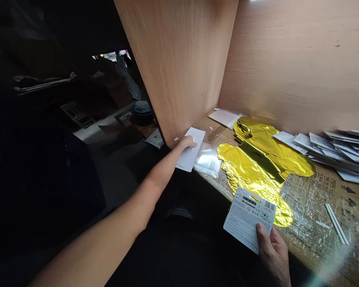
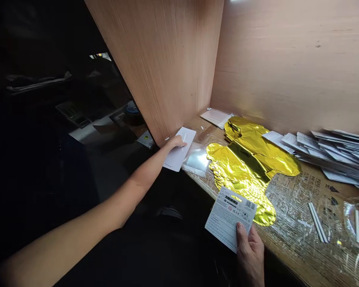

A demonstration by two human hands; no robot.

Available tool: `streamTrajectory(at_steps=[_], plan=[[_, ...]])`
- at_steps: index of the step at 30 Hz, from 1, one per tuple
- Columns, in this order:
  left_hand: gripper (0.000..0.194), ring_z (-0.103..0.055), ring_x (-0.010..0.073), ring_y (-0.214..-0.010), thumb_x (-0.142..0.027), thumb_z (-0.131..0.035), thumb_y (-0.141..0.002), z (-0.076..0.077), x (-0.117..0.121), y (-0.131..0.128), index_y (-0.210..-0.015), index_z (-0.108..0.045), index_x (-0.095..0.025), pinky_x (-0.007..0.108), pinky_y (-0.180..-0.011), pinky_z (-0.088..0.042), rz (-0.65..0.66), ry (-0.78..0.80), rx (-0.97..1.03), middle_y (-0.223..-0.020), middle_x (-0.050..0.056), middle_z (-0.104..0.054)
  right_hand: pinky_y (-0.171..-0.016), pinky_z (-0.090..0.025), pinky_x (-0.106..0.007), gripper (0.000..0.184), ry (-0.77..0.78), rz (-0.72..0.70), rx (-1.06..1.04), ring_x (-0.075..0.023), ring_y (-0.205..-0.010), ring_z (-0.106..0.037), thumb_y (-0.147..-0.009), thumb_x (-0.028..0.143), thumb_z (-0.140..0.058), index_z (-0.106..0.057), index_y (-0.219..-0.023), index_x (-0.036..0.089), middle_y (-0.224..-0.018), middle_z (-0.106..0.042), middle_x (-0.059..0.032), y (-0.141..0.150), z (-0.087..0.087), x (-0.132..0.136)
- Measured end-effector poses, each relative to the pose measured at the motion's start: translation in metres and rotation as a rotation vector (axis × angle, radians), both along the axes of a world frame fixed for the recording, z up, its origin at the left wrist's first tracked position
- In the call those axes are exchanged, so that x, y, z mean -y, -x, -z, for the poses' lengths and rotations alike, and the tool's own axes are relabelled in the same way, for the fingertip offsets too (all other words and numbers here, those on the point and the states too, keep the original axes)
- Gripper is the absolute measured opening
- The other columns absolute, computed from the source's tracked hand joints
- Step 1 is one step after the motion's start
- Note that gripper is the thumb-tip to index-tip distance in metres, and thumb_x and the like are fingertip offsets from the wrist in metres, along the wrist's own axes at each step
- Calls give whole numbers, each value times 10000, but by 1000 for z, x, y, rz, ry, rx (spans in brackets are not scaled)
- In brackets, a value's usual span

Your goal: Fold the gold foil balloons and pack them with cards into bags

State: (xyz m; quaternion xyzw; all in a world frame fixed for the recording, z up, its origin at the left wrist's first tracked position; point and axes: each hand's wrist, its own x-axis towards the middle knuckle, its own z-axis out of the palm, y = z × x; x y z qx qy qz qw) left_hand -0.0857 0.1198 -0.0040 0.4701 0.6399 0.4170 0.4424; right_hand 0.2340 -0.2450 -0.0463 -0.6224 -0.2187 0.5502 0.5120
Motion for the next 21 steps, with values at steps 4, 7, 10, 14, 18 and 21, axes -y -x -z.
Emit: streamTrajectory(at_steps=[4, 7, 10, 14, 18, 21], plan=[[305, -669, 153, -698, -241, -892, -775, -16, 4, 22, -754, -605, -140, 255, -723, -514, 44, 108, 108, -674, 51, -694, -779, -695, -530, 660, -24, -37, 41, -435, -971, -807, -807, 642, -836, -732, -1337, 262, -1211, -817, -128, -2, 4, -1], [323, -632, 112, -616, -200, -926, -741, -19, 27, 19, -875, -637, -143, 242, -665, -518, 102, 114, 261, -688, 19, -692, -775, -682, -559, 659, -28, -83, -11, -448, -945, -806, -792, 654, -834, -750, -1313, 259, -1123, -835, -146, 0, 0, -2], [266, -650, 88, -641, -194, -883, -802, -11, 65, -13, -953, -671, -139, 238, -716, -549, 197, 129, 410, -748, 9, -696, -809, -663, -571, 610, -21, -180, -126, -432, -938, -806, -820, 607, -829, -756, -1314, 258, -1069, -837, -157, 11, -18, -6], [256, -754, 131, -801, -161, -867, -825, 9, 124, -82, -961, -651, -140, 279, -841, -596, 345, 289, 764, -860, 40, -746, -848, -644, -526, 539, -93, -406, -230, -388, -957, -799, -842, 567, -841, -780, -1244, 212, -1076, -827, -169, 30, -44, -17], [354, -771, 169, -748, -263, -926, -800, 23, 167, -139, -937, -627, -130, 274, -732, -600, 389, 350, 794, -847, 75, -770, -871, -631, -473, 544, -127, -526, -258, -350, -967, -795, -855, 575, -838, -776, -1235, 190, -1062, -826, -148, 34, -51, -23], [483, -750, 171, -654, -420, -959, -747, 25, 183, -165, -899, -591, -148, 264, -641, -585, 372, 237, 726, -766, 48, -750, -870, -628, -460, 533, -92, -530, -287, -338, -961, -796, -870, 584, -822, -778, -1222, 186, -1052, -825, -137, 28, -47, -17]])
